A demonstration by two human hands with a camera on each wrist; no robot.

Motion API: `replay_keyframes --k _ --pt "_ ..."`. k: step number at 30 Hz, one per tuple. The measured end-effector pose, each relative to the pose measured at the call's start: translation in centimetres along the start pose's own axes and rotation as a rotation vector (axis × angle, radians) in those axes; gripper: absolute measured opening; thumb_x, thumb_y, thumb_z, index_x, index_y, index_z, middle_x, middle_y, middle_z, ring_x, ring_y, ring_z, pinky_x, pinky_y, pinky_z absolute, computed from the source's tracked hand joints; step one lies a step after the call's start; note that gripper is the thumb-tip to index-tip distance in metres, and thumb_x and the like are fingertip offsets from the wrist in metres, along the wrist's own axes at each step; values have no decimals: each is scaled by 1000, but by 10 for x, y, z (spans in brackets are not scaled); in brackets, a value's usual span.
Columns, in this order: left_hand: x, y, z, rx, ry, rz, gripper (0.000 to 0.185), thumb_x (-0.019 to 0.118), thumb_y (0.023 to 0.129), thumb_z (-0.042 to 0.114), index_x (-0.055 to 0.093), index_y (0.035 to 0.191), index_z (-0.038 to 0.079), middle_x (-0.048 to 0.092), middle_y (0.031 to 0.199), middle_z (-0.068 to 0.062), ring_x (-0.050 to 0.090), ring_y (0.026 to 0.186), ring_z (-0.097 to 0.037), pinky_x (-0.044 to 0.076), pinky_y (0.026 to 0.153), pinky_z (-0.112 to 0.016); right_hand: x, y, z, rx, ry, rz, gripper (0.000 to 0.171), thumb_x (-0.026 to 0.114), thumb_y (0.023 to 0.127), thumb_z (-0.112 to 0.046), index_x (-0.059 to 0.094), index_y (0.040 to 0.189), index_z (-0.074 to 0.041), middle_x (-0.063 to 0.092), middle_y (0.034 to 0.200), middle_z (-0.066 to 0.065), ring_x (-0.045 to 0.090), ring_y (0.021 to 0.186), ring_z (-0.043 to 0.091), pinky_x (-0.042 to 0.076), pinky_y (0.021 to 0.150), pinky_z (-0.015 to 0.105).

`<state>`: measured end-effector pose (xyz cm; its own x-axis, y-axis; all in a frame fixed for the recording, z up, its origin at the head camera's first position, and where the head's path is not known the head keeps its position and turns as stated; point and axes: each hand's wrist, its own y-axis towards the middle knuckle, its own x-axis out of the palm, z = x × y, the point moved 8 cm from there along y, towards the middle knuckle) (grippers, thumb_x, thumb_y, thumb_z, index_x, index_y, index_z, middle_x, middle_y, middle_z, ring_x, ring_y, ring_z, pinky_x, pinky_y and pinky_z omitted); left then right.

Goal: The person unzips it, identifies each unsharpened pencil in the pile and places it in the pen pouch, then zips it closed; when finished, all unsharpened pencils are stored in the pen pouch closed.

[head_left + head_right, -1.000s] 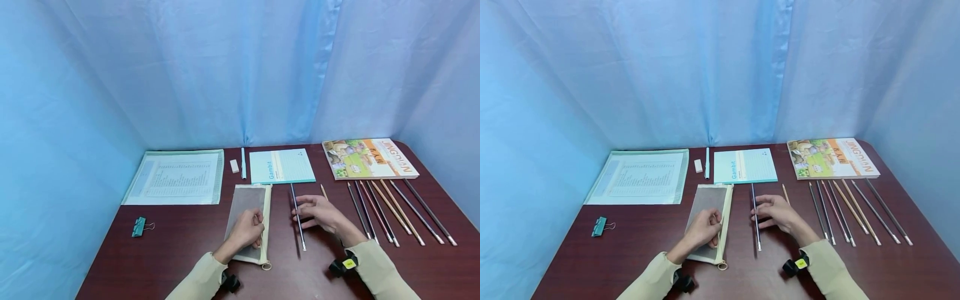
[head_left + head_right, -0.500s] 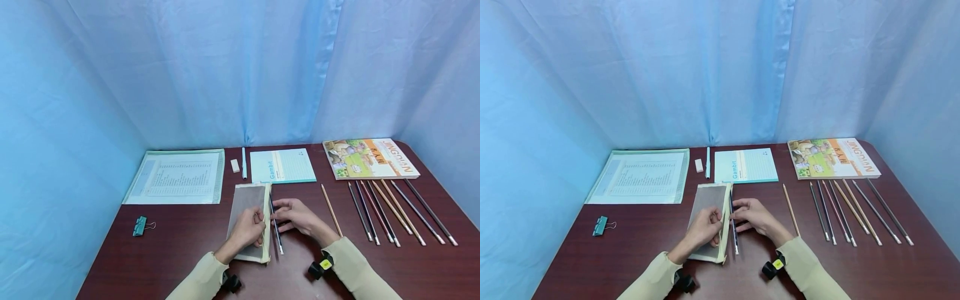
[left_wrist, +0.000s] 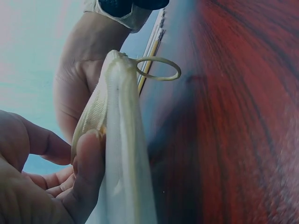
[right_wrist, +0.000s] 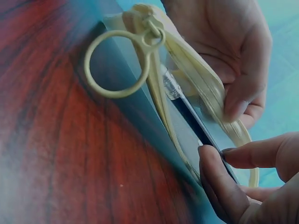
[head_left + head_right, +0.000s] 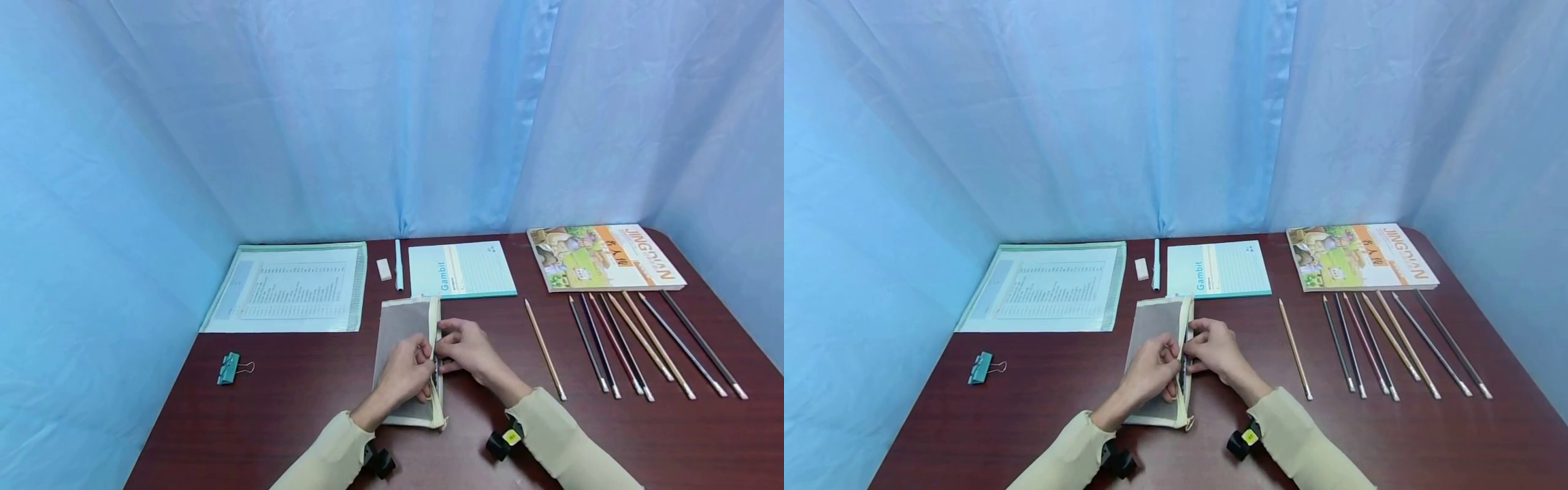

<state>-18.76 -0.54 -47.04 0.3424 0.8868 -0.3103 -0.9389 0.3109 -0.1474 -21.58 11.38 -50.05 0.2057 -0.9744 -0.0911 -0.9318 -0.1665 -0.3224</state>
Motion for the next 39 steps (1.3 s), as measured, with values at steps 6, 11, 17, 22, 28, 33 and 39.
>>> replay_keyframes --k 6,11,17,22,28,33,39 --pt "0 0 0 7 4 -2 9 47 82 -5 51 88 1 53 58 -2 50 32 -8 52 32 -35 1 -5 -4 -11 -68 4 50 59 92 3 47 139 12 73 100 21 71 66 17 66 60 35" --pt "1 0 2 12 10 6 9 47 83 -5 52 87 1 54 57 -3 49 31 -8 51 31 -34 -7 -10 -8 -27 -91 17 43 61 91 0 55 132 12 74 101 21 73 74 19 67 63 38" --pt "0 -1 3 12 5 16 10 45 83 -5 52 88 0 52 57 -1 47 30 -7 50 30 -35 -34 -23 -14 -58 -151 24 37 61 92 -2 59 127 10 74 102 24 74 80 22 67 64 40" --pt "-2 -2 3 13 0 24 10 45 83 -5 52 88 -1 52 57 -1 48 30 -8 50 29 -35 -70 -36 -23 -108 -279 72 35 61 92 -4 61 124 9 73 103 25 73 83 21 66 64 36" --pt "-3 -2 3 29 -4 22 9 45 84 -5 52 88 -1 56 57 -4 49 30 -8 50 30 -35 -121 -48 -29 -125 -403 150 37 62 93 -6 60 125 11 72 107 29 73 84 19 66 65 31" --pt "-3 -2 3 37 -5 18 9 44 84 -6 52 88 -2 54 55 -1 49 30 -8 50 29 -35 -166 -58 -32 -135 -529 233 37 63 93 -8 60 124 12 72 106 30 74 79 18 65 63 30" --pt "-2 -2 3 31 -13 15 9 44 84 -5 51 86 0 55 55 -3 49 31 -8 50 29 -34 -220 -68 -32 -136 -774 361 37 67 91 -15 64 118 11 74 99 28 70 69 14 57 54 27"
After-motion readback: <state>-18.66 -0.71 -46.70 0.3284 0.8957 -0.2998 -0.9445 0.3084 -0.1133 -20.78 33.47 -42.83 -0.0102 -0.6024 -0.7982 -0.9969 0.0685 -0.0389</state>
